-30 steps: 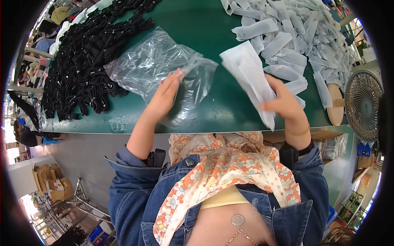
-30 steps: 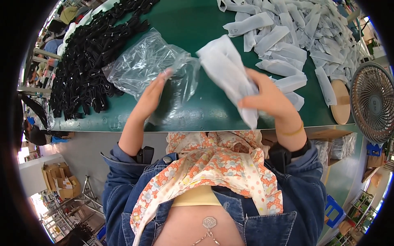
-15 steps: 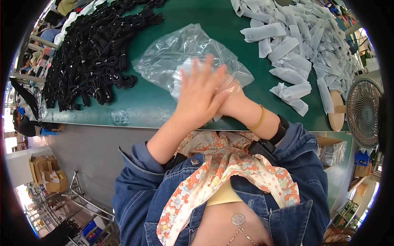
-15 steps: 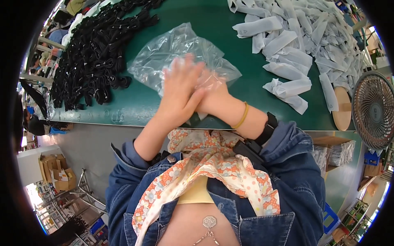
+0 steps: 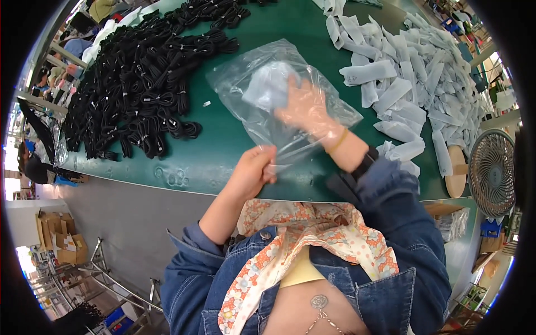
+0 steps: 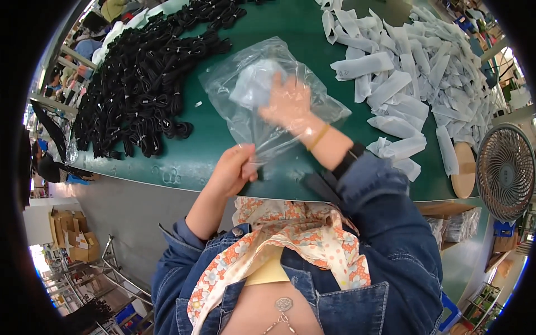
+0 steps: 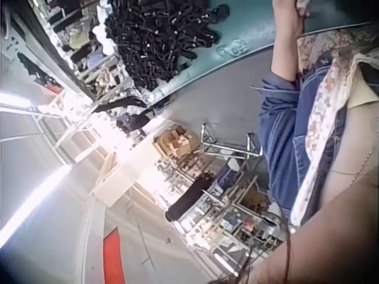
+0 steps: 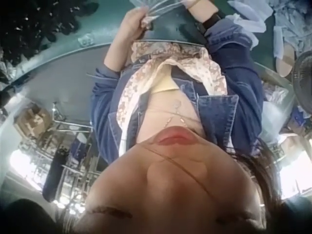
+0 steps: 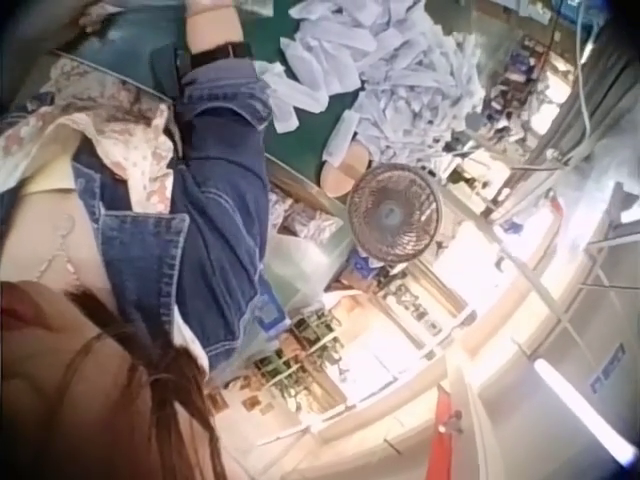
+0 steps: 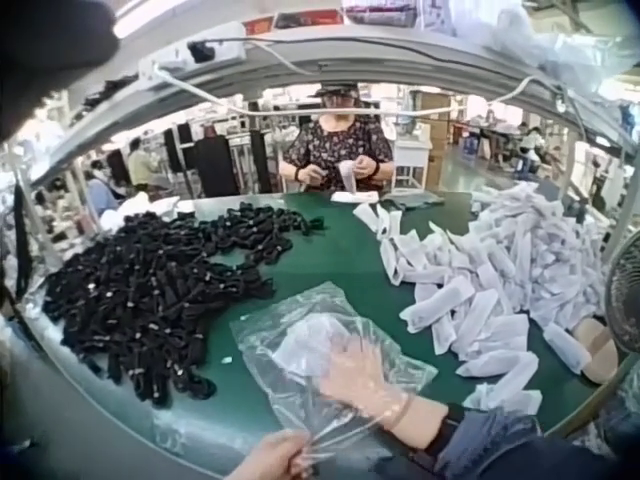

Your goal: The person picks up a plastic bag, gathers several white-wrapped items from a pile, and stuffs them into the bag by hand. After filling the bag, the person repeats the process, collecting more wrapped items and placing them into a second plastic bag.

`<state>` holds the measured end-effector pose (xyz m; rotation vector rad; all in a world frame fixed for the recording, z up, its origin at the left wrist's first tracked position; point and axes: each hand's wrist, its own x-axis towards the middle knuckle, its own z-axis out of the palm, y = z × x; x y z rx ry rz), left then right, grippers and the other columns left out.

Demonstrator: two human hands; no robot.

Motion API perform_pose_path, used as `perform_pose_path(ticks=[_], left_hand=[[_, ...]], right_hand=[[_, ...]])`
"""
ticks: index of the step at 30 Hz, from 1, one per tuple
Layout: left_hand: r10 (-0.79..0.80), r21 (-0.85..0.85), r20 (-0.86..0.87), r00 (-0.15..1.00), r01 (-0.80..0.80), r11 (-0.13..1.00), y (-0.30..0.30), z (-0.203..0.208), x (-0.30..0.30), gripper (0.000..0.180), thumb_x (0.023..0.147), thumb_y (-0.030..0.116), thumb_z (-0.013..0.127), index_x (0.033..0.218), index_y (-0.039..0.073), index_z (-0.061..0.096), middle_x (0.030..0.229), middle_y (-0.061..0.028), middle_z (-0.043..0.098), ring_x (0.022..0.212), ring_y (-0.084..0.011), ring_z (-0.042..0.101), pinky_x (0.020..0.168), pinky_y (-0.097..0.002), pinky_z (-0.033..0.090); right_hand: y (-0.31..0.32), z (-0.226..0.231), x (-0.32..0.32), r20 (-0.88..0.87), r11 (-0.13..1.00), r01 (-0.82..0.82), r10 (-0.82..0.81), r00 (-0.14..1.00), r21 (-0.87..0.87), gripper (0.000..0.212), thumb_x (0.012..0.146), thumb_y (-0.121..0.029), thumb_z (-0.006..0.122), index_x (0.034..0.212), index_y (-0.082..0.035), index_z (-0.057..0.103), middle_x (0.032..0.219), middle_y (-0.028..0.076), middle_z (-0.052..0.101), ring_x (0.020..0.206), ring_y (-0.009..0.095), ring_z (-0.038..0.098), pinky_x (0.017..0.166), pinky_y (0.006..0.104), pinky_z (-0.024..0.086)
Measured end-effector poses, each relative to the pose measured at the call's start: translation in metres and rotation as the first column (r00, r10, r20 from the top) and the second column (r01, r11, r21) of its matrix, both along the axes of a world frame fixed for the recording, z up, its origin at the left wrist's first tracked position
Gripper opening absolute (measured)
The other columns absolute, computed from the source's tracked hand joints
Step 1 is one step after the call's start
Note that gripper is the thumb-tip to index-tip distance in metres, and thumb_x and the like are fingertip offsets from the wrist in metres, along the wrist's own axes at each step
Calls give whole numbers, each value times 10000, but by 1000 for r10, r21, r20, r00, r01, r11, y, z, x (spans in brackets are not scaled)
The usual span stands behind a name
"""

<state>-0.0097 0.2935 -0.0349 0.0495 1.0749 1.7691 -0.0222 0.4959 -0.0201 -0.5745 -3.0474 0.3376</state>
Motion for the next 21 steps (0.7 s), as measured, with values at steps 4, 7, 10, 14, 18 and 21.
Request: perform_pose_path(ticks=[4,7,10,14,18,21], left_hand=[[-90,-193,-340,936,24,981,-13,23,9,286,953,220,558,722,51,547,551,25,474,512,-84,482,459,-273,397],[-256,-326,-608,752,58,944,-36,37,20,326,946,208,565,670,36,531,539,35,451,517,-63,443,462,-265,372],[-366,-432,-697,616,46,901,-42,46,16,357,941,202,568,638,20,519,534,42,434,527,-47,410,466,-258,351],[-388,-527,-633,671,-7,850,-47,38,18,366,944,207,562,632,22,517,544,40,447,525,-44,406,462,-246,337],[-247,-553,-539,806,-117,825,-62,27,14,353,962,228,537,651,62,532,554,24,487,486,-60,451,442,-228,344],[-174,-547,-499,849,-154,823,-77,29,25,368,975,255,511,661,63,537,551,24,481,480,-64,453,436,-226,342]], right_hand=[[15,-14,-30,-251,991,81,-54,967,102,778,736,-421,629,1401,-90,395,1311,297,430,1173,447,475,965,523,390],[1,-17,-37,-385,982,74,-1,923,173,715,760,-436,619,1380,-131,436,1315,315,422,1203,455,445,965,548,372],[-21,-16,-53,-393,967,121,-23,919,225,671,774,-462,620,1363,-181,467,1338,342,384,1256,458,380,975,573,339],[-26,-18,-93,-521,976,150,-48,852,157,697,774,-455,638,1364,-131,455,1376,340,340,1302,468,309,1005,595,299],[-39,-26,-48,-584,973,-156,226,780,168,701,781,-420,655,1355,-76,447,1389,333,331,1312,481,294,1033,590,282],[-25,-21,47,-426,761,-648,594,682,23,624,814,-361,653,1315,-39,468,1350,297,395,1262,455,382,1019,530,346]])
